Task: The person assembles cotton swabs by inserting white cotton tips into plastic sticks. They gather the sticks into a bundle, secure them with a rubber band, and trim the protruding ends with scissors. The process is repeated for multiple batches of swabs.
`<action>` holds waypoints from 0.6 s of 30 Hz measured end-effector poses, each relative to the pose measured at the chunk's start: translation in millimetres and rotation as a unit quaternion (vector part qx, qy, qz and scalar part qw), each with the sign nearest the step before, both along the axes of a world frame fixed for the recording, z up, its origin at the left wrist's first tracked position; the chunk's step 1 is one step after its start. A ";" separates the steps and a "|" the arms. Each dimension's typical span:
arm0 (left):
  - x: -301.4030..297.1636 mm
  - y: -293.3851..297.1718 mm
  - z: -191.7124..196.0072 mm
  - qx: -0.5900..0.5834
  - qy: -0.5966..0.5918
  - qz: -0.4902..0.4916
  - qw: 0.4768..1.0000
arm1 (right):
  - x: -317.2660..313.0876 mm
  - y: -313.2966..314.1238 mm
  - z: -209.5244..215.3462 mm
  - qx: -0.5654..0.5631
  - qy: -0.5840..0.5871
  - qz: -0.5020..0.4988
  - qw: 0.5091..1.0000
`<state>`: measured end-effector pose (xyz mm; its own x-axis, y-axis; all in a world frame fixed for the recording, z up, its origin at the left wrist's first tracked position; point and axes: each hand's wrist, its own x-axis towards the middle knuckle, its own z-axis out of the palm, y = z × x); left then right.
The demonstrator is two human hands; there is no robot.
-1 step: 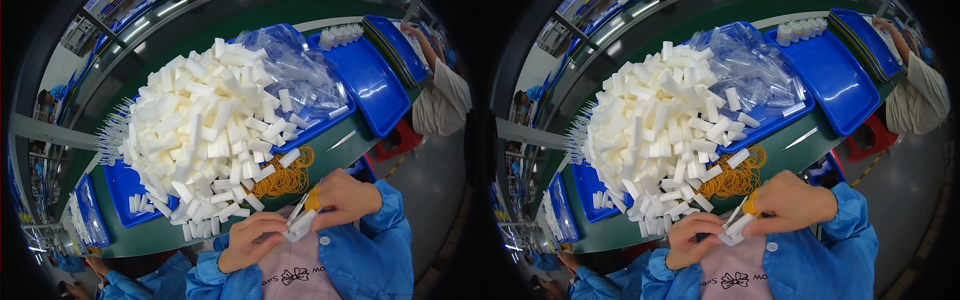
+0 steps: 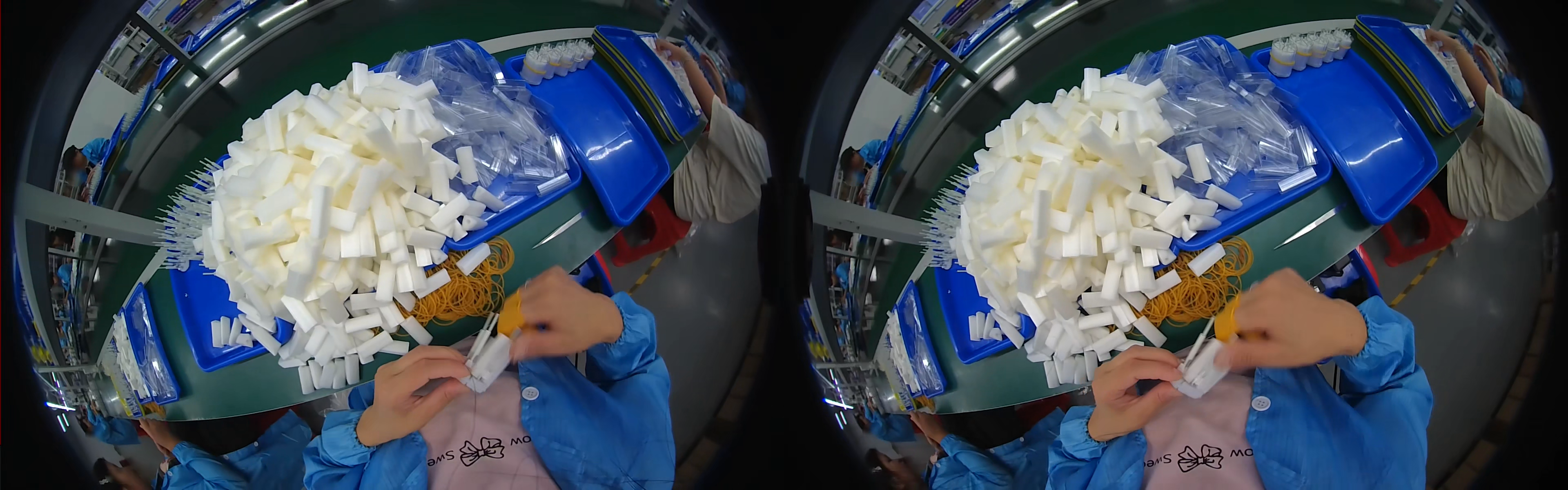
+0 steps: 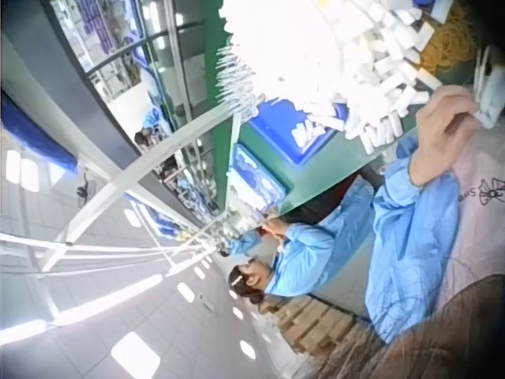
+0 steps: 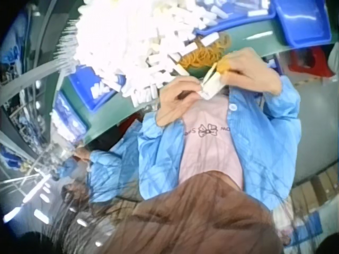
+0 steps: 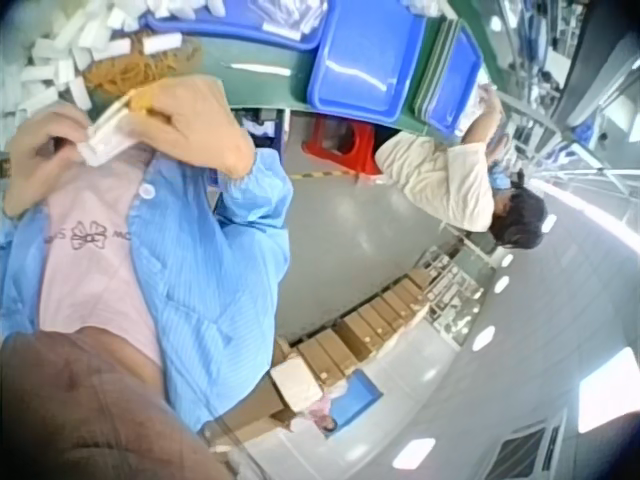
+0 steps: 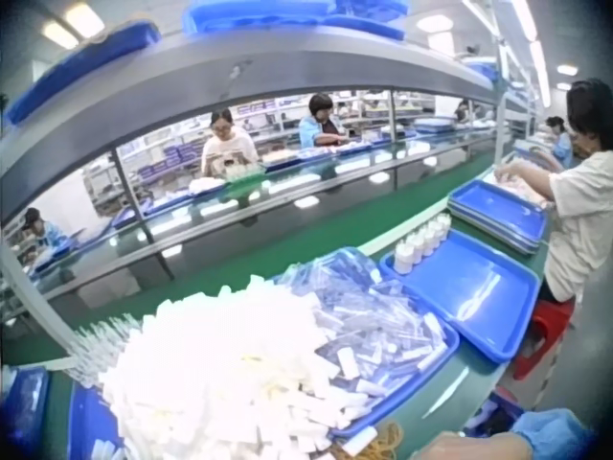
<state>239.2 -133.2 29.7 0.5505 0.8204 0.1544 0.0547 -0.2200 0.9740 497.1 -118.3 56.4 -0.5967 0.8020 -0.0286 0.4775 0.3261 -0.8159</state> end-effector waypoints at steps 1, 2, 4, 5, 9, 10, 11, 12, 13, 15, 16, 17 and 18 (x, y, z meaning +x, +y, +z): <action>-1.0 -1.6 0.3 -0.016 0.012 0.012 1.000 | -0.6 5.1 -8.3 0.003 0.047 -0.084 0.995; -2.0 -2.1 -0.3 -0.018 0.007 0.025 1.000 | -0.5 8.3 -17.1 0.006 0.093 -0.172 0.981; -4.2 -2.8 -1.8 -0.019 0.001 0.055 0.998 | -2.7 16.0 -37.5 0.139 0.031 -0.219 0.965; -5.4 -2.5 -3.4 -0.009 0.004 0.059 0.998 | -5.3 19.2 -47.9 0.203 0.000 -0.240 0.949; -8.0 -2.4 -10.2 0.017 0.017 0.074 0.997 | -20.6 18.0 -59.7 0.285 -0.198 -0.223 0.911; -8.2 -2.6 -11.1 0.020 0.020 0.077 0.997 | -21.6 18.1 -62.3 0.296 -0.200 -0.219 0.908; -8.2 -2.8 -11.1 0.014 0.019 0.078 0.997 | -22.1 18.4 -64.8 0.308 -0.203 -0.216 0.904; -7.9 -3.0 -10.9 0.008 0.019 0.079 0.997 | -22.4 18.5 -66.8 0.320 -0.206 -0.213 0.900; -7.6 -2.9 -10.7 0.002 0.019 0.079 0.997 | -22.6 18.2 -68.4 0.311 -0.204 -0.216 0.903; -7.0 -3.2 -10.9 0.004 0.019 0.078 0.997 | -22.6 16.5 -70.1 0.291 -0.201 -0.222 0.909; -6.6 -3.3 -11.0 0.005 0.018 0.078 0.997 | -21.8 16.6 -69.0 0.277 -0.206 -0.217 0.913; -6.5 -3.5 -10.7 0.002 0.017 0.077 0.997 | -21.2 17.9 -66.6 0.264 -0.209 -0.211 0.918; -6.2 -3.8 -10.5 0.000 0.015 0.076 0.997 | -20.8 18.3 -64.1 0.251 -0.213 -0.205 0.922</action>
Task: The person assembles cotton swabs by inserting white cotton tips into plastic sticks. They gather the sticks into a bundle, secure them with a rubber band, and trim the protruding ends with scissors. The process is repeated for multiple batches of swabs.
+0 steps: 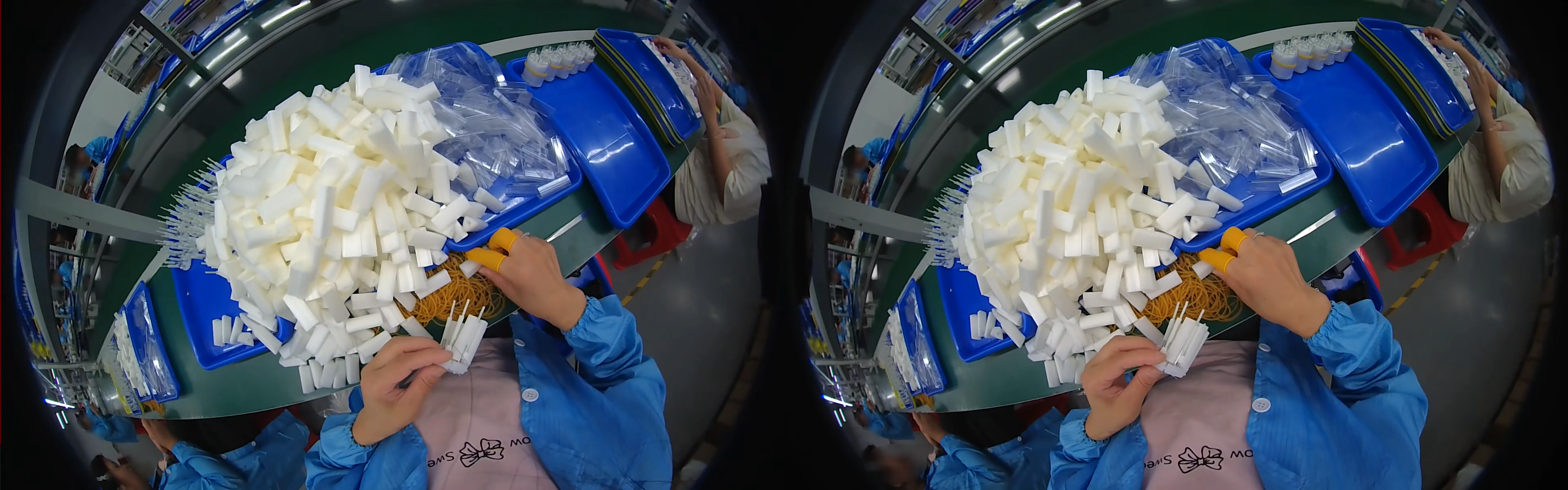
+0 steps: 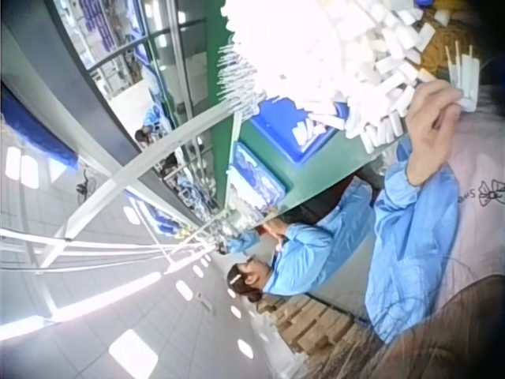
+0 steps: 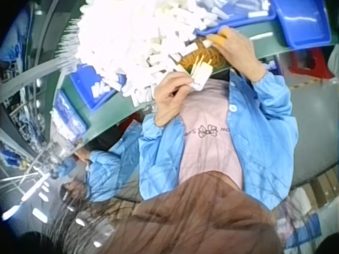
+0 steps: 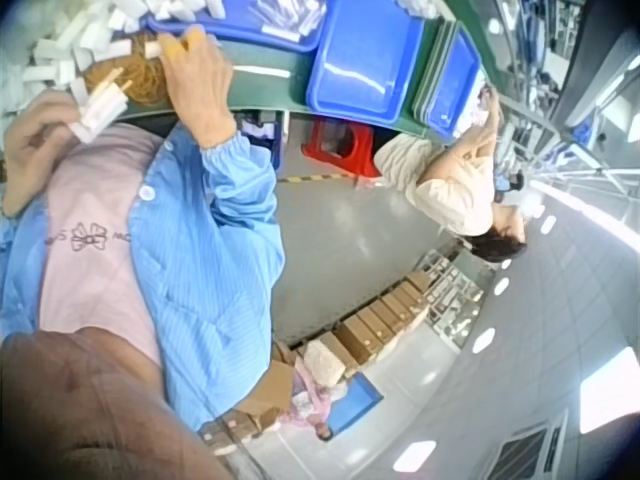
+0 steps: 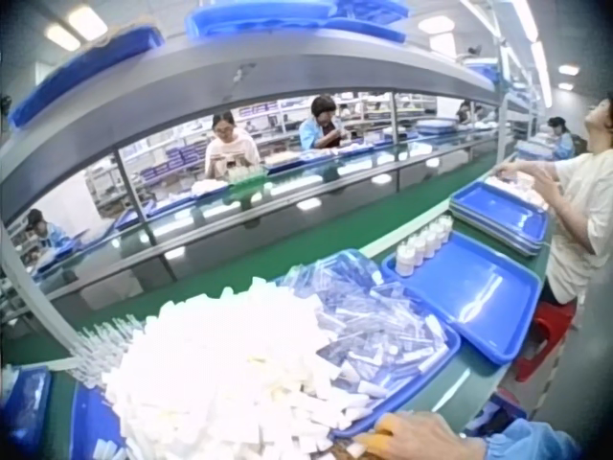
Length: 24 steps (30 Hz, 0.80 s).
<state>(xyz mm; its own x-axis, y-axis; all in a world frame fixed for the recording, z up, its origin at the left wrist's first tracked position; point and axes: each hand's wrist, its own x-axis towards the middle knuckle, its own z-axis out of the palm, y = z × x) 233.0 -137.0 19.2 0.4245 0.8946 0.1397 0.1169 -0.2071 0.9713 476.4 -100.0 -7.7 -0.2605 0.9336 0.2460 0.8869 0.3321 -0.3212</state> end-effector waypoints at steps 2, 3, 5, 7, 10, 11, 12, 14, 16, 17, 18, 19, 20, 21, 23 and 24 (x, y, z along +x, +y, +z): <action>-0.2 -0.3 0.1 -0.005 -0.001 0.000 1.000 | 0.8 -3.8 3.3 0.033 -0.013 0.000 0.999; -0.6 -0.4 -0.1 -0.007 0.000 0.001 1.000 | 1.7 -6.1 4.9 0.049 -0.019 0.001 0.999; -0.9 -0.2 -1.3 -0.008 0.000 0.004 1.000 | 5.6 -12.4 12.1 0.045 0.008 -0.024 0.999; -0.8 0.3 -3.4 -0.005 -0.001 0.006 1.000 | 10.3 -18.3 12.7 0.041 0.061 -0.047 0.996; 1.2 0.1 -1.3 -0.014 -0.004 -0.003 1.000 | 18.8 -25.5 13.8 -0.030 0.248 -0.063 0.966; 2.0 0.5 0.3 -0.003 0.003 -0.008 1.000 | 21.1 -27.0 15.7 -0.100 0.352 -0.053 0.929; 2.9 1.0 2.4 0.009 0.011 -0.013 1.000 | 22.0 -27.7 16.6 -0.168 0.451 -0.043 0.876; 4.2 2.0 3.3 0.040 0.022 -0.023 0.999 | 17.3 -33.1 12.2 -0.223 0.605 -0.039 0.763; 5.1 3.0 2.6 0.079 0.029 -0.035 0.996 | 15.8 -35.2 10.0 -0.259 0.673 -0.039 0.691; 5.2 3.8 2.9 0.097 0.036 -0.041 0.994 | 16.2 -34.9 9.6 -0.271 0.673 -0.042 0.687; 5.1 4.9 3.2 0.114 0.043 -0.047 0.991 | 16.5 -34.7 9.0 -0.283 0.672 -0.044 0.683; 5.1 5.5 3.6 0.131 0.049 -0.054 0.989 | 16.1 -34.3 7.7 -0.279 0.670 -0.031 0.688; 5.5 5.5 3.8 0.135 0.051 -0.055 0.988 | 15.0 -33.3 6.2 -0.276 0.667 -0.018 0.692; 6.3 5.3 4.1 0.139 0.053 -0.057 0.987 | 14.6 -32.7 5.6 -0.272 0.663 -0.005 0.697; 6.5 5.3 4.4 0.165 0.067 -0.063 0.982 | 18.0 -31.9 6.0 -0.299 0.660 -0.001 0.689; 5.9 5.2 4.2 0.186 0.079 -0.067 0.977 | 20.1 -31.1 5.9 -0.312 0.658 0.001 0.685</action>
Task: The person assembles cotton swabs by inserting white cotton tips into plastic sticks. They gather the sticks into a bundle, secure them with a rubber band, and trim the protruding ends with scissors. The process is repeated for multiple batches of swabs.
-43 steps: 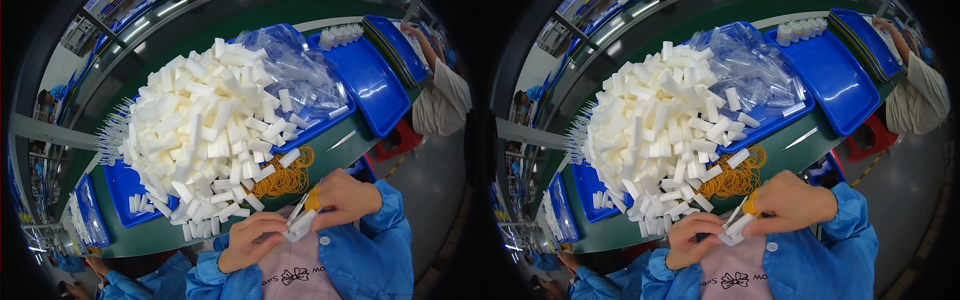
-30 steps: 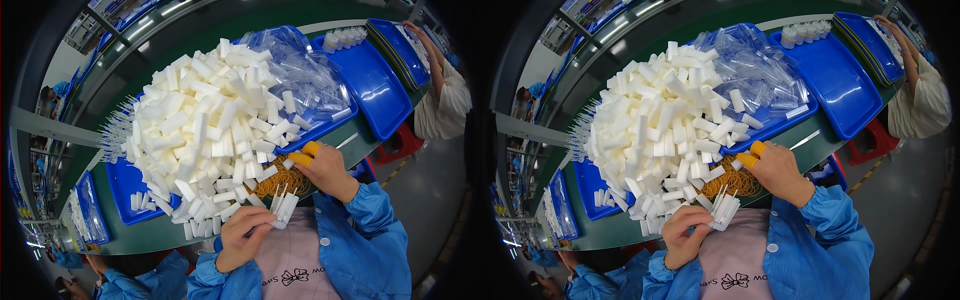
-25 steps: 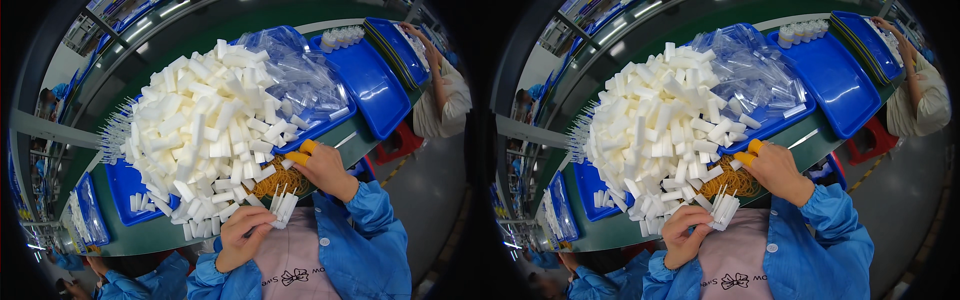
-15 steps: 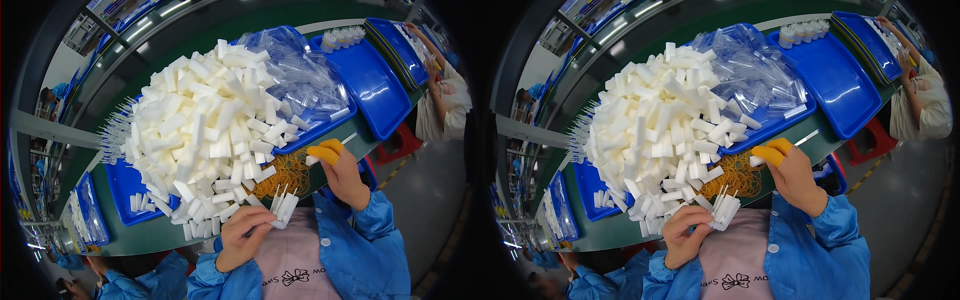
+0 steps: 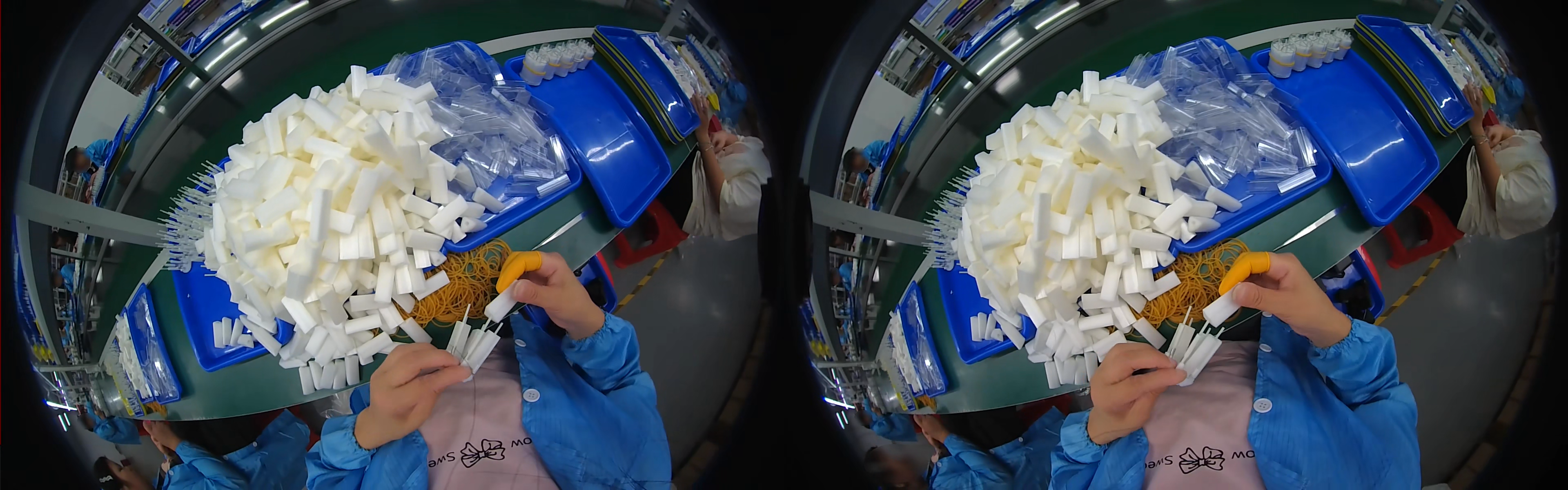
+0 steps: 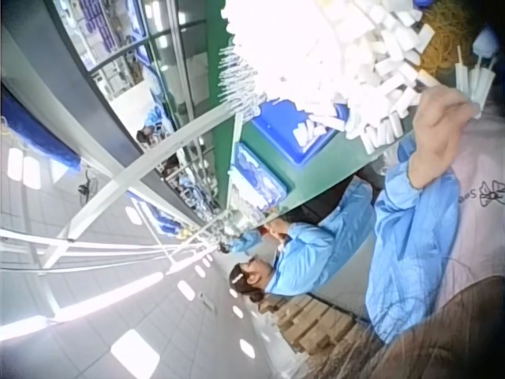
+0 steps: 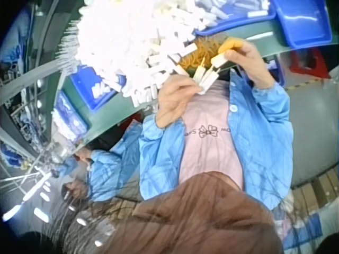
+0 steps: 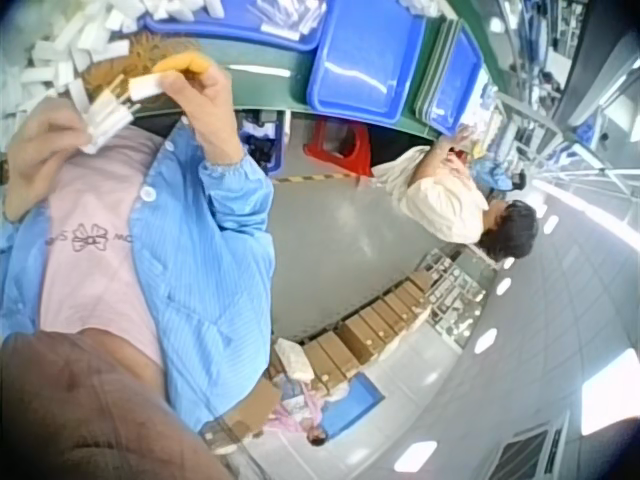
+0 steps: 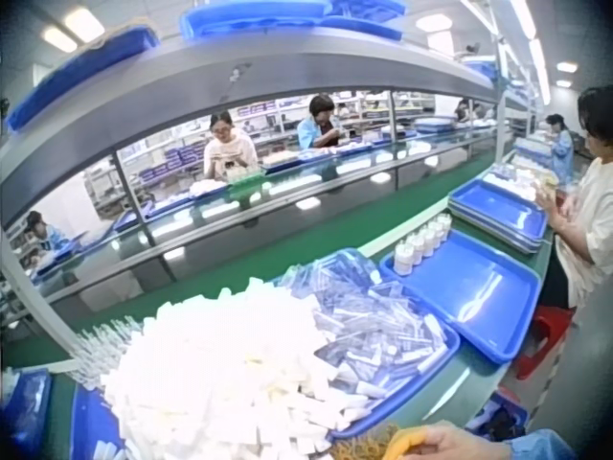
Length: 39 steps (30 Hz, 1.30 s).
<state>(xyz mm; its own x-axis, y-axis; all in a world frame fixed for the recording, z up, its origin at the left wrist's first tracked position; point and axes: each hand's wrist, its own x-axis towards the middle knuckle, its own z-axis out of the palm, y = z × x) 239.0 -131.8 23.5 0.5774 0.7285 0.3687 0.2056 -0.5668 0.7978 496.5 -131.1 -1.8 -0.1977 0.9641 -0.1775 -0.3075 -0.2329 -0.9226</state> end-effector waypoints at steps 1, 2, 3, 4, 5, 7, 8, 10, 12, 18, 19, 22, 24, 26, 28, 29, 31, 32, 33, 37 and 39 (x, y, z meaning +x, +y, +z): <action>-0.3 0.0 0.0 0.022 0.011 -0.004 1.000 | 1.9 1.3 0.1 -0.010 0.014 0.010 1.000; 0.0 0.2 1.0 0.035 0.016 -0.008 0.999 | 3.8 2.5 0.7 -0.021 0.028 0.020 0.999; 0.5 0.4 2.5 0.049 0.022 -0.013 0.999 | 5.0 3.8 1.5 -0.031 0.042 0.029 0.998; 0.7 0.6 3.2 0.062 0.027 -0.017 0.998 | 5.4 5.0 3.2 -0.029 0.038 0.039 0.998; 0.9 0.4 3.2 0.069 0.027 -0.017 0.997 | 5.2 6.4 5.7 -0.027 0.035 0.049 0.998; 1.0 0.1 3.2 0.082 0.028 -0.016 0.996 | 3.5 8.8 9.1 -0.005 -0.009 0.072 0.997; 0.8 0.3 2.9 0.082 0.029 -0.020 0.996 | 2.3 9.5 10.1 0.015 -0.049 0.084 0.995; 0.0 1.0 2.1 0.083 0.030 -0.027 0.996 | -1.5 10.5 12.3 0.052 -0.101 0.107 0.988; 1.1 1.9 4.9 0.085 0.033 -0.021 0.996 | -6.7 11.8 15.6 0.087 -0.125 0.129 0.980; -0.7 -6.2 10.5 -0.007 0.022 0.086 0.996 | -30.5 -2.2 32.7 0.150 -0.139 0.115 0.972; -3.1 -5.1 8.7 -0.013 0.022 0.070 0.997 | -31.3 -3.1 34.1 0.155 -0.146 0.104 0.972; -3.6 -6.3 9.9 -0.068 0.001 0.070 0.995 | -26.5 5.4 38.6 0.216 -0.201 0.106 0.950; -2.0 -6.3 9.7 -0.070 -0.010 0.076 0.995 | -23.2 17.5 38.9 0.258 -0.260 0.050 0.929; -1.0 -6.1 9.2 -0.063 -0.018 0.083 0.994 | -18.7 35.1 30.1 0.304 -0.380 -0.057 0.872; -0.6 -5.8 7.9 -0.045 -0.024 0.089 0.995 | -16.2 49.4 22.5 0.320 -0.488 -0.118 0.804; -1.0 -6.1 6.4 -0.040 -0.026 0.094 0.994 | -17.4 55.0 18.9 0.321 -0.524 -0.125 0.779; -1.9 -7.4 4.0 -0.028 -0.029 0.104 0.994 | -18.3 59.7 11.1 0.321 -0.562 -0.133 0.751; -2.5 -8.1 4.8 -0.031 -0.027 0.107 0.993 | -19.3 61.6 6.7 0.323 -0.564 -0.132 0.748; -2.9 -8.6 6.4 -0.035 -0.025 0.109 0.993 | -19.9 62.6 4.8 0.325 -0.566 -0.131 0.746; -6.5 -8.3 5.2 -0.020 -0.027 0.095 0.995 | -15.0 50.7 6.8 0.233 -0.342 -0.145 0.899; -6.3 -8.1 4.2 0.007 -0.014 0.080 0.997 | -18.6 39.9 18.9 0.078 -0.041 -0.139 0.986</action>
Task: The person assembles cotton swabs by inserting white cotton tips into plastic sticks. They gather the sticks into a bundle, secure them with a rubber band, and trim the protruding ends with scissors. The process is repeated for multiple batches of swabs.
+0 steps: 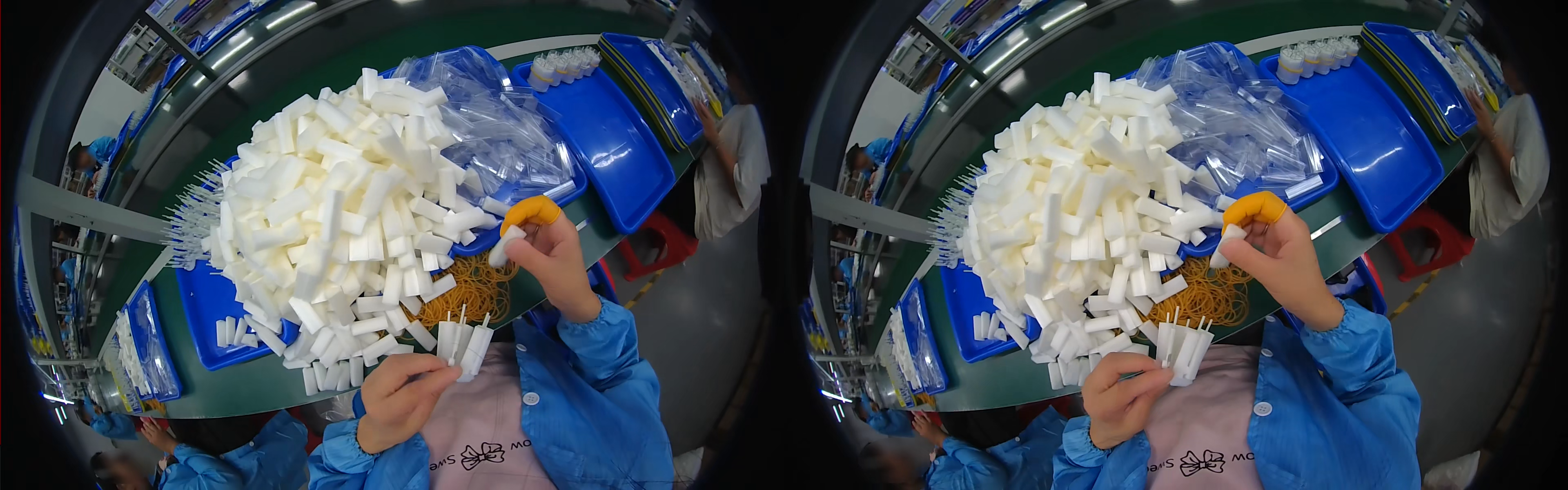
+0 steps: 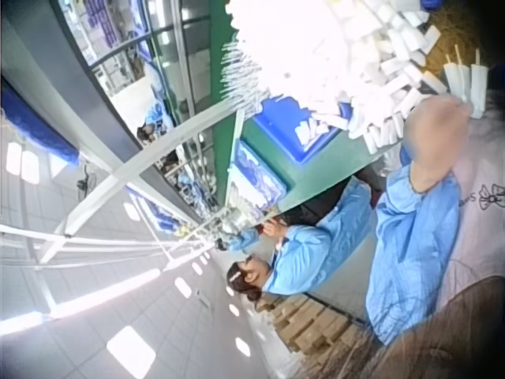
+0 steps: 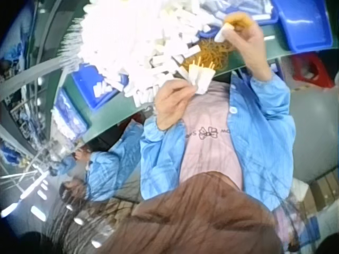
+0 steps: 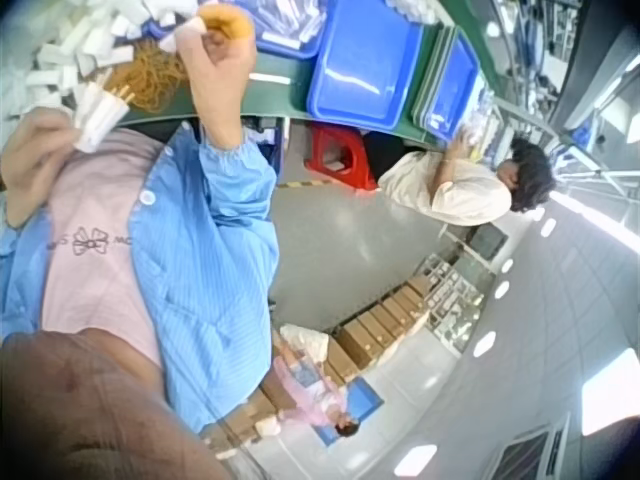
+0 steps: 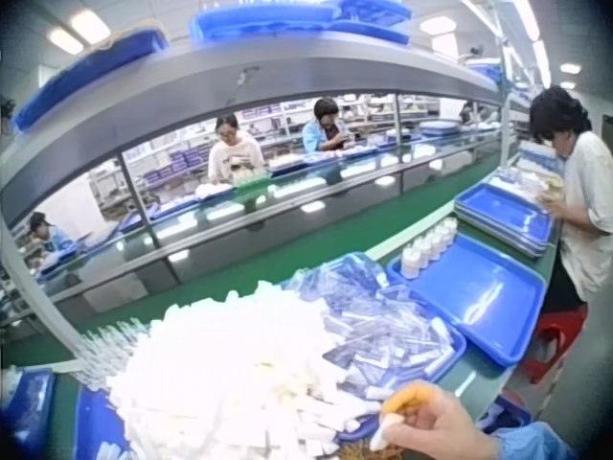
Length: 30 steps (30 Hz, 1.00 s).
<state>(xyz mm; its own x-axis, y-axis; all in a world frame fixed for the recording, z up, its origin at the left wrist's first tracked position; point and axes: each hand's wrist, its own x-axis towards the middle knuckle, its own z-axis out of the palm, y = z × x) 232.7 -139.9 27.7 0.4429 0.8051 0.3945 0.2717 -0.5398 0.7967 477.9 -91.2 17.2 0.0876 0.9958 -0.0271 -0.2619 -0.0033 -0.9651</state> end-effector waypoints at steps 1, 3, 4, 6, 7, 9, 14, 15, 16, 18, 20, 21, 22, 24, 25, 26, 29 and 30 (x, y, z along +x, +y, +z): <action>0.3 -0.1 -0.1 0.014 0.007 -0.007 1.000 | -1.4 -3.1 4.2 -0.004 0.042 0.022 0.999; 4.7 0.5 3.3 0.039 0.017 -0.019 0.999 | -8.7 -8.9 -6.9 -0.008 0.100 0.025 0.995; 6.7 1.3 4.2 0.052 0.022 -0.024 0.998 | -11.6 -12.0 -12.8 -0.010 0.128 0.027 0.991; 8.7 5.8 5.0 0.090 0.018 -0.038 0.995 | -13.5 -16.4 -15.6 -0.046 0.176 0.054 0.982; 9.0 7.0 5.0 0.110 0.016 -0.044 0.993 | -13.4 -17.9 -14.9 -0.067 0.195 0.064 0.976; 8.0 7.1 4.6 0.118 0.028 -0.049 0.991 | -14.3 -19.7 -12.8 -0.094 0.212 0.076 0.970; 8.3 7.3 2.8 0.142 0.035 -0.051 0.988 | -18.2 -21.4 -11.3 -0.106 0.225 0.063 0.967; 8.5 7.7 3.5 0.141 0.036 -0.052 0.988 | -17.0 -21.4 -11.8 -0.112 0.235 0.069 0.963; 8.8 8.1 4.2 0.141 0.037 -0.052 0.988 | -14.8 -21.4 -12.5 -0.118 0.245 0.074 0.959; 8.9 6.2 5.2 0.126 0.040 -0.044 0.990 | -14.3 -21.9 -12.6 -0.107 0.231 0.075 0.964; 8.8 5.4 5.0 0.121 0.043 -0.041 0.991 | -15.9 -23.0 -11.8 -0.073 0.183 0.063 0.978; 8.6 5.5 4.5 0.122 0.044 -0.041 0.991 | -14.8 -22.8 -12.2 -0.067 0.178 0.064 0.980; 8.5 5.7 3.9 0.124 0.045 -0.041 0.990 | -12.9 -22.5 -12.8 -0.060 0.173 0.064 0.981; 8.5 7.3 2.6 0.146 0.048 -0.057 0.986 | -11.6 -21.8 -12.2 -0.057 0.168 0.067 0.982; 8.7 8.1 2.2 0.158 0.049 -0.065 0.984 | -11.9 -21.5 -10.6 -0.061 0.170 0.069 0.981; 8.9 8.8 2.7 0.161 0.050 -0.064 0.984 | -12.0 -21.0 -9.5 -0.064 0.172 0.072 0.980; 9.4 9.8 4.7 0.161 0.049 -0.058 0.984 | -8.1 -20.6 -12.1 -0.069 0.188 0.083 0.976; 9.4 9.7 5.1 0.155 0.048 -0.056 0.985 | -8.3 -20.1 -12.5 -0.071 0.186 0.084 0.976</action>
